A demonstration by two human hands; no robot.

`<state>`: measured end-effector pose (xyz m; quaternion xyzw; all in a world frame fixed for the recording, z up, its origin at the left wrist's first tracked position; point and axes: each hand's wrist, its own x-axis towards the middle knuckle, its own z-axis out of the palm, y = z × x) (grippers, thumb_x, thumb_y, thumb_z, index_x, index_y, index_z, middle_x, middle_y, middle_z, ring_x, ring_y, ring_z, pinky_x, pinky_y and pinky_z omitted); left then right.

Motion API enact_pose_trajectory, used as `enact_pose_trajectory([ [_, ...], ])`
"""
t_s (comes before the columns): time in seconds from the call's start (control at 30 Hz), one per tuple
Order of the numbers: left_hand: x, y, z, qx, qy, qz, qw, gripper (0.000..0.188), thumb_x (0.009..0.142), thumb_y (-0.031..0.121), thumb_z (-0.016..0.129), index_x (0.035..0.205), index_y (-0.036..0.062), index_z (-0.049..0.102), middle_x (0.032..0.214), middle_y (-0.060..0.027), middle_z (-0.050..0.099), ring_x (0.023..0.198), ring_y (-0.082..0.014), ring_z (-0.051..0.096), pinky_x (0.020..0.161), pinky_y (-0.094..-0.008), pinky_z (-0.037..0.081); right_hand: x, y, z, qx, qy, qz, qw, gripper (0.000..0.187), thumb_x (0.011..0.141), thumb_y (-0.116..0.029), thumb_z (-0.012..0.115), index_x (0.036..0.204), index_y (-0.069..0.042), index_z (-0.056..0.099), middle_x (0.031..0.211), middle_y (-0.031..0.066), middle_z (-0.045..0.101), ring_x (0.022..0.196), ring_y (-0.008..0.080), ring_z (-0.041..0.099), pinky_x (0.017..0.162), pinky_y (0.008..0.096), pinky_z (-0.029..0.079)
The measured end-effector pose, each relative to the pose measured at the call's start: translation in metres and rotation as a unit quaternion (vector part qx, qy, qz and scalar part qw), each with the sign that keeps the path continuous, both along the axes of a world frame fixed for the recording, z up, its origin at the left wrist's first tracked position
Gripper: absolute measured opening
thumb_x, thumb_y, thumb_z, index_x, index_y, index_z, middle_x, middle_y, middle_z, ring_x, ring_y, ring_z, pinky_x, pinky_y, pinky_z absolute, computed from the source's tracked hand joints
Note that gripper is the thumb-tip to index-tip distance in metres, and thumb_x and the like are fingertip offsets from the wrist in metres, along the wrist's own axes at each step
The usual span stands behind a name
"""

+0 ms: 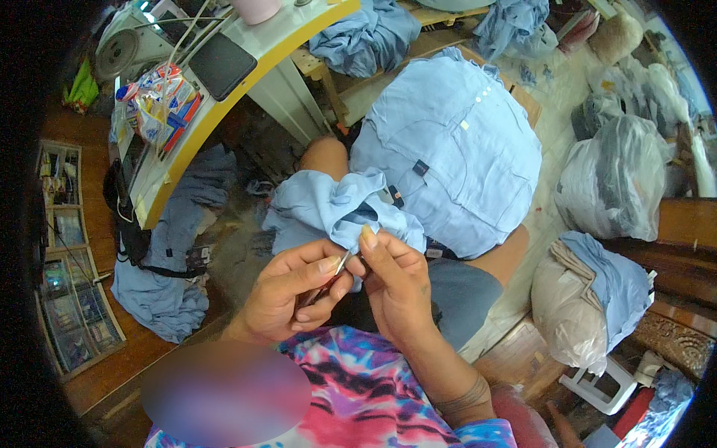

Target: The person trims loose threads from a light blue button-down shirt using small shears, handling different sections of the garment including the collar and hem.

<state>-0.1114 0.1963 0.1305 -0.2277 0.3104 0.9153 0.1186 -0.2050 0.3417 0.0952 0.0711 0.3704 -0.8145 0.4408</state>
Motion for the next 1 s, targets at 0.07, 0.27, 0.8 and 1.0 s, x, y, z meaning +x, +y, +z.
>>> enact_pose_trajectory([
  [0.07,0.0,0.0,0.0,0.006,-0.001,0.001,1.0,0.032,0.108,0.025,0.051,0.12,-0.0032,0.06,0.086,-0.0048,0.059,0.045,-0.0029,0.037,0.037,-0.0186,0.029,0.001,0.0,-0.001,-0.002,0.002,0.0,1.0,0.022,0.105,-0.023,0.063,0.096,-0.004,0.069,0.085,-0.0023,0.059,0.08,0.0068,0.051,0.076,0.0232,0.042],
  [0.27,-0.001,0.0,0.001,0.019,-0.003,0.003,1.0,0.032,0.108,0.025,0.05,0.119,-0.0038,0.059,0.084,-0.0053,0.058,0.044,-0.0034,0.036,0.037,-0.0193,0.029,0.007,-0.002,-0.005,0.013,0.034,-0.019,0.999,0.023,0.105,-0.022,0.063,0.093,-0.004,0.07,0.084,-0.003,0.059,0.078,0.0046,0.051,0.074,0.0218,0.041],
  [0.8,-0.004,0.007,-0.002,-0.016,-0.016,0.028,0.999,0.027,0.109,0.021,0.05,0.121,-0.0005,0.062,0.089,-0.0017,0.057,0.048,-0.0015,0.037,0.04,-0.0182,0.028,0.009,-0.008,-0.009,0.067,0.089,-0.048,0.993,0.031,0.106,-0.027,0.063,0.085,-0.005,0.066,0.081,-0.0038,0.056,0.073,0.0035,0.048,0.069,0.0209,0.037],
  [1.0,-0.009,0.005,-0.001,-0.011,-0.016,0.029,0.999,0.027,0.109,0.021,0.05,0.122,-0.0003,0.062,0.089,-0.0014,0.057,0.049,-0.0014,0.037,0.041,-0.0179,0.027,0.006,-0.009,-0.011,0.056,0.064,-0.042,0.995,0.031,0.106,-0.029,0.063,0.086,-0.006,0.065,0.081,-0.0047,0.057,0.073,0.0026,0.045,0.068,0.0203,0.035],
])
